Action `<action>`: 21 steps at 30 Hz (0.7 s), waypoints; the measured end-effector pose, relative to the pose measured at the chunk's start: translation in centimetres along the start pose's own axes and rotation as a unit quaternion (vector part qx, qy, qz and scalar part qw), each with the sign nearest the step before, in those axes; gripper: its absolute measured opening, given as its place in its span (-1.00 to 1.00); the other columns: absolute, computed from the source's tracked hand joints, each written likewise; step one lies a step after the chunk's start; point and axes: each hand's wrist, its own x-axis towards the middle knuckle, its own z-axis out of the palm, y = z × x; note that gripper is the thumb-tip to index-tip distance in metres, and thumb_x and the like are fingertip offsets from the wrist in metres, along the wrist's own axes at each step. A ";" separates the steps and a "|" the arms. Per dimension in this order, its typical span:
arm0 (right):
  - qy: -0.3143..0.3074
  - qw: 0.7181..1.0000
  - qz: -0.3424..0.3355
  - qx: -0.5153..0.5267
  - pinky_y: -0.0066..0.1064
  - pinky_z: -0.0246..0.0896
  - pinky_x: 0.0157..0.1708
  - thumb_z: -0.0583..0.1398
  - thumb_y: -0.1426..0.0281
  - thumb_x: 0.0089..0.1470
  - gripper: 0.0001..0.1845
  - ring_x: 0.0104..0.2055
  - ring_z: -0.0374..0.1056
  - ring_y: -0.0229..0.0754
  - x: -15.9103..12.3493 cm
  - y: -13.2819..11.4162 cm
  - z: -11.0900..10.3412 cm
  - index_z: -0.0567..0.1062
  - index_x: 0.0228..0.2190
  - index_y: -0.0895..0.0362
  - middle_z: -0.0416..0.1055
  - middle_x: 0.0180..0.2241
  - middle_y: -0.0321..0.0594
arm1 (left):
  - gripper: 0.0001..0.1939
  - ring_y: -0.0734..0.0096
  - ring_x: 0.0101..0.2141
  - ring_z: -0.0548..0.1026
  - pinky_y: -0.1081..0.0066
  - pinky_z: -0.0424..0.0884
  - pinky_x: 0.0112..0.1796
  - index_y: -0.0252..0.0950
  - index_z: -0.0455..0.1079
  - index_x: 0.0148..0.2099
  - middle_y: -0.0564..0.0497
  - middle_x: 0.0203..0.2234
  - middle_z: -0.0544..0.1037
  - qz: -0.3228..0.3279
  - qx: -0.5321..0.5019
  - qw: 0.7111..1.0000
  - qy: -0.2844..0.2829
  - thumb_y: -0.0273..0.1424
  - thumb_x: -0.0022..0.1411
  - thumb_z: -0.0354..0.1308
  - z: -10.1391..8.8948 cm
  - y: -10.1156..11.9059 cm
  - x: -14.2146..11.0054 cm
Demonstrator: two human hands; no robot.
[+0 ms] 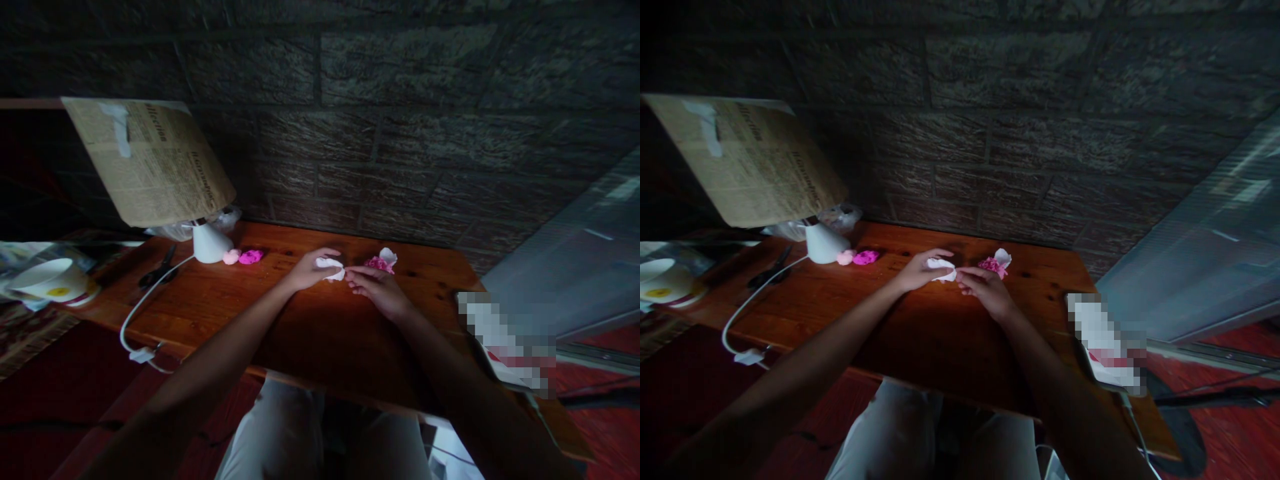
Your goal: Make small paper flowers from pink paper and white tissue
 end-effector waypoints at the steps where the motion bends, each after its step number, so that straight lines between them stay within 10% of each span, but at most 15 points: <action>1: -0.002 1.000 0.007 0.007 -0.33 0.45 -0.22 0.47 0.17 -0.21 -0.57 -0.27 0.51 -0.20 0.0 -0.1 0.0 0.67 -0.25 0.08 0.63 -0.28 -0.16 | -0.43 0.36 -0.27 0.57 0.39 0.46 -0.20 -0.35 0.44 0.10 -0.08 -0.20 0.64 0.003 0.001 1.000 -0.011 -0.22 0.08 0.37 0.1 -0.2 0.0; 9: -0.022 0.999 0.034 0.020 -0.42 0.39 -0.30 0.50 0.22 -0.24 -0.58 -0.28 0.49 -0.23 -0.3 -0.7 -0.3 0.69 -0.26 0.06 0.64 -0.25 -0.16 | -0.48 0.13 0.06 0.51 0.17 0.37 0.11 -0.33 0.41 0.17 -0.22 0.06 0.56 0.102 0.206 0.973 0.034 -0.31 0.18 0.30 0.0 0.1 -0.2; 21: -0.039 0.997 0.020 -0.057 -0.44 0.34 -0.33 0.46 0.10 -0.17 -0.57 -0.32 0.44 -0.26 -0.2 -0.2 -0.2 0.66 -0.29 0.11 0.57 -0.33 -0.20 | -0.78 0.23 -0.14 0.59 0.27 0.44 -0.02 -0.31 0.56 -0.10 -0.14 -0.17 0.65 0.111 0.222 0.966 0.076 -0.35 0.24 0.25 -0.1 1.0 -0.3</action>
